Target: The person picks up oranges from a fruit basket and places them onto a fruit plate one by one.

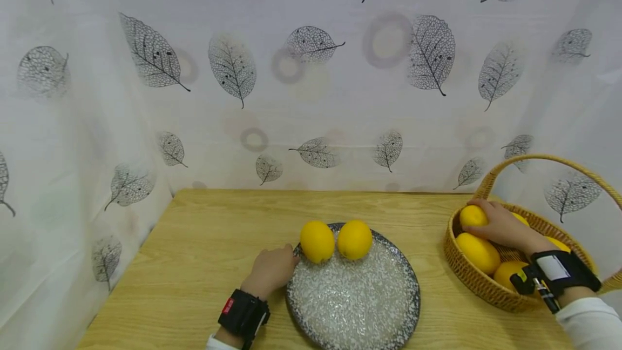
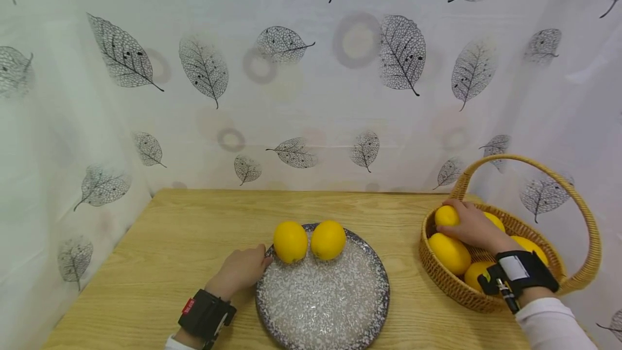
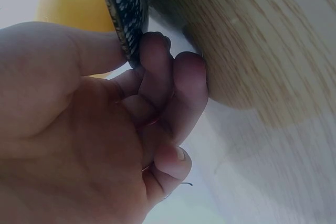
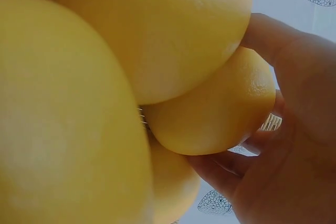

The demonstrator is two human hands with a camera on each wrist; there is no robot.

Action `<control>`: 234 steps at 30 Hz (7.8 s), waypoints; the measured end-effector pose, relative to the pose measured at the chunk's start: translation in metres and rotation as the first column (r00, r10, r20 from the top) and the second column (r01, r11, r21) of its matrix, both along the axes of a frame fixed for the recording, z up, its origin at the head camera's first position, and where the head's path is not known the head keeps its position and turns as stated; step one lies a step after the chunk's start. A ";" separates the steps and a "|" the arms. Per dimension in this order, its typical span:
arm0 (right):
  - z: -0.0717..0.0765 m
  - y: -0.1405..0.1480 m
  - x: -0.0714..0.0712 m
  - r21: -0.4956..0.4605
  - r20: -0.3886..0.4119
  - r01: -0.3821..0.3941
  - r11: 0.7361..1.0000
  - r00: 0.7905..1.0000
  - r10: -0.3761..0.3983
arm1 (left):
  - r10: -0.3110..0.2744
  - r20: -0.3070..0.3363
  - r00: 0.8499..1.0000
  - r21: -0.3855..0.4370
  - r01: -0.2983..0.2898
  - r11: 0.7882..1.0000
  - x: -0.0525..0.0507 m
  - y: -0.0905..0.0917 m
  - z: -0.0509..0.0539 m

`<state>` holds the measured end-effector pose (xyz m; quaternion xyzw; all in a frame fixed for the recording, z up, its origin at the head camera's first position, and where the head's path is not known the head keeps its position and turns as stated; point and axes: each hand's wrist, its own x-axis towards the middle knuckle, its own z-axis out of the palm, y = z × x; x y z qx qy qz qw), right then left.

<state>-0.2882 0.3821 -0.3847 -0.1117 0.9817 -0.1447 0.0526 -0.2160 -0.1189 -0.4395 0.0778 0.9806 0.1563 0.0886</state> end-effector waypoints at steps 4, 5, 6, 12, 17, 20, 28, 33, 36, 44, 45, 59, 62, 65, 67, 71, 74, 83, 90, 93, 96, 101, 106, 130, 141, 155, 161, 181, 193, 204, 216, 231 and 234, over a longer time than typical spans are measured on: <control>0.000 0.000 -0.001 -0.007 0.010 0.001 1.000 1.000 -0.001 | -0.004 -0.009 1.000 0.001 0.004 1.000 0.001 0.000 0.000; 0.000 0.000 -0.001 -0.008 0.013 0.000 1.000 1.000 0.000 | -0.005 -0.010 1.000 0.001 0.005 1.000 0.001 0.000 -0.001; 0.001 0.000 -0.001 -0.010 0.016 0.000 1.000 1.000 0.000 | -0.006 -0.010 1.000 0.000 0.006 1.000 0.001 0.000 -0.001; 0.003 0.000 -0.002 -0.022 -0.001 -0.017 1.000 1.000 0.017 | -0.003 -0.002 1.000 0.003 0.003 1.000 -0.001 0.000 -0.003; 0.003 0.001 -0.002 -0.022 -0.021 -0.022 1.000 1.000 0.022 | -0.012 -0.017 1.000 0.003 0.012 1.000 0.000 -0.001 -0.002; 0.004 0.002 -0.001 -0.027 -0.024 -0.016 1.000 1.000 0.015 | -0.016 -0.024 1.000 0.004 0.016 1.000 0.001 -0.001 -0.001; 0.014 -0.003 0.006 -0.038 -0.055 -0.008 0.999 0.998 0.006 | -0.016 -0.021 1.000 -0.003 0.016 1.000 0.000 -0.002 -0.002; 0.019 -0.012 0.012 -0.048 -0.089 -0.007 0.999 0.996 0.003 | -0.017 -0.020 1.000 0.005 0.017 1.000 0.001 -0.002 -0.002; 0.019 -0.017 0.018 -0.054 -0.127 -0.009 0.998 0.992 0.002 | -0.019 -0.021 1.000 0.007 0.020 1.000 0.001 -0.002 -0.003; 0.017 -0.032 0.034 -0.084 -0.256 -0.044 0.996 0.967 0.021 | 0.002 0.006 1.000 0.007 -0.002 1.000 -0.001 0.000 -0.005; 0.018 -0.035 0.036 -0.090 -0.268 -0.050 0.995 0.963 0.024 | 0.004 0.008 1.000 0.005 -0.004 1.000 -0.002 0.000 -0.005; 0.012 -0.087 0.052 -0.084 -0.431 -0.155 0.984 0.896 0.104 | -0.005 0.013 1.000 0.006 0.005 1.000 -0.004 -0.001 -0.005; 0.004 -0.098 0.056 -0.081 -0.461 -0.186 0.979 0.878 0.128 | -0.006 0.010 1.000 0.008 0.006 1.000 -0.004 -0.001 -0.005; -0.004 -0.109 0.061 -0.072 -0.485 -0.213 0.974 0.861 0.153 | -0.002 0.006 1.000 0.005 0.002 1.000 -0.004 0.000 -0.005; -0.010 -0.117 0.063 -0.077 -0.484 -0.234 0.969 0.859 0.169 | 0.001 0.011 1.000 0.005 -0.001 1.000 -0.004 0.000 -0.005; -0.022 -0.133 0.067 -0.090 -0.484 -0.266 0.960 0.854 0.191 | 0.006 0.026 1.000 0.010 -0.006 1.000 -0.004 0.000 -0.005; -0.031 -0.143 0.068 -0.084 -0.485 -0.290 0.953 0.848 0.214 | 0.002 0.021 1.000 0.003 -0.002 1.000 -0.003 -0.001 -0.005; -0.055 -0.164 0.064 -0.048 -0.510 -0.339 0.940 0.817 0.269 | -0.011 -0.015 1.000 -0.015 0.011 1.000 0.000 -0.001 -0.003; -0.073 -0.172 0.068 -0.015 -0.531 -0.367 0.930 0.791 0.304 | -0.009 -0.009 1.000 -0.016 0.009 1.000 -0.001 -0.001 -0.004; -0.074 -0.173 0.068 -0.014 -0.529 -0.354 0.935 0.796 0.294 | -0.009 -0.008 1.000 -0.011 0.009 1.000 -0.001 -0.001 -0.004; -0.072 -0.174 0.069 -0.055 -0.484 -0.319 0.946 0.838 0.254 | -0.009 -0.006 1.000 -0.007 0.009 1.000 -0.002 -0.001 -0.004; -0.071 -0.173 0.071 -0.146 -0.419 -0.301 0.942 0.882 0.217 | -0.008 0.001 1.000 -0.003 0.008 1.000 -0.001 0.000 -0.003; -0.070 -0.171 0.072 -0.203 -0.381 -0.315 0.927 0.898 0.222 | -0.003 0.001 1.000 0.002 0.003 1.000 -0.002 0.000 -0.003; -0.075 -0.171 0.062 -0.233 -0.367 -0.310 0.922 0.906 0.212 | -0.001 -0.012 1.000 -0.007 0.001 1.000 0.000 0.000 -0.006; -0.075 -0.171 0.060 -0.252 -0.366 -0.313 0.916 0.907 0.209 | -0.012 -0.044 0.999 -0.027 0.010 1.000 0.000 0.000 -0.006; -0.072 -0.172 0.057 -0.273 -0.340 -0.310 0.911 0.917 0.210 | -0.004 -0.028 1.000 -0.017 0.004 1.000 0.000 0.001 -0.004; -0.073 -0.174 0.057 -0.261 -0.347 -0.312 0.914 0.913 0.213 | -0.004 -0.030 1.000 -0.020 0.003 1.000 0.001 0.000 -0.003; -0.075 -0.173 0.058 -0.258 -0.368 -0.299 0.919 0.910 0.193 | -0.015 -0.046 0.999 -0.037 0.013 0.999 0.002 0.001 -0.002; -0.075 -0.172 0.062 -0.272 -0.356 -0.296 0.916 0.915 0.190 | -0.016 -0.044 0.999 -0.041 0.014 0.999 0.003 0.001 -0.005; -0.057 -0.162 0.060 -0.300 -0.281 -0.264 0.917 0.943 0.180 | -0.025 -0.042 0.999 -0.038 0.023 0.999 0.000 0.000 -0.004; 0.002 -0.113 0.038 -0.078 -0.245 -0.087 0.993 0.967 0.066 | 0.002 -0.023 1.000 -0.034 -0.003 0.999 -0.001 -0.003 0.001; 0.017 0.003 -0.006 0.105 -0.052 0.154 0.982 0.987 -0.149 | 0.013 -0.009 1.000 -0.004 -0.013 1.000 0.003 -0.001 -0.002; 0.011 0.016 -0.009 0.147 -0.005 0.161 0.976 0.987 -0.162 | 0.006 -0.012 1.000 -0.004 -0.006 1.000 0.003 0.000 -0.002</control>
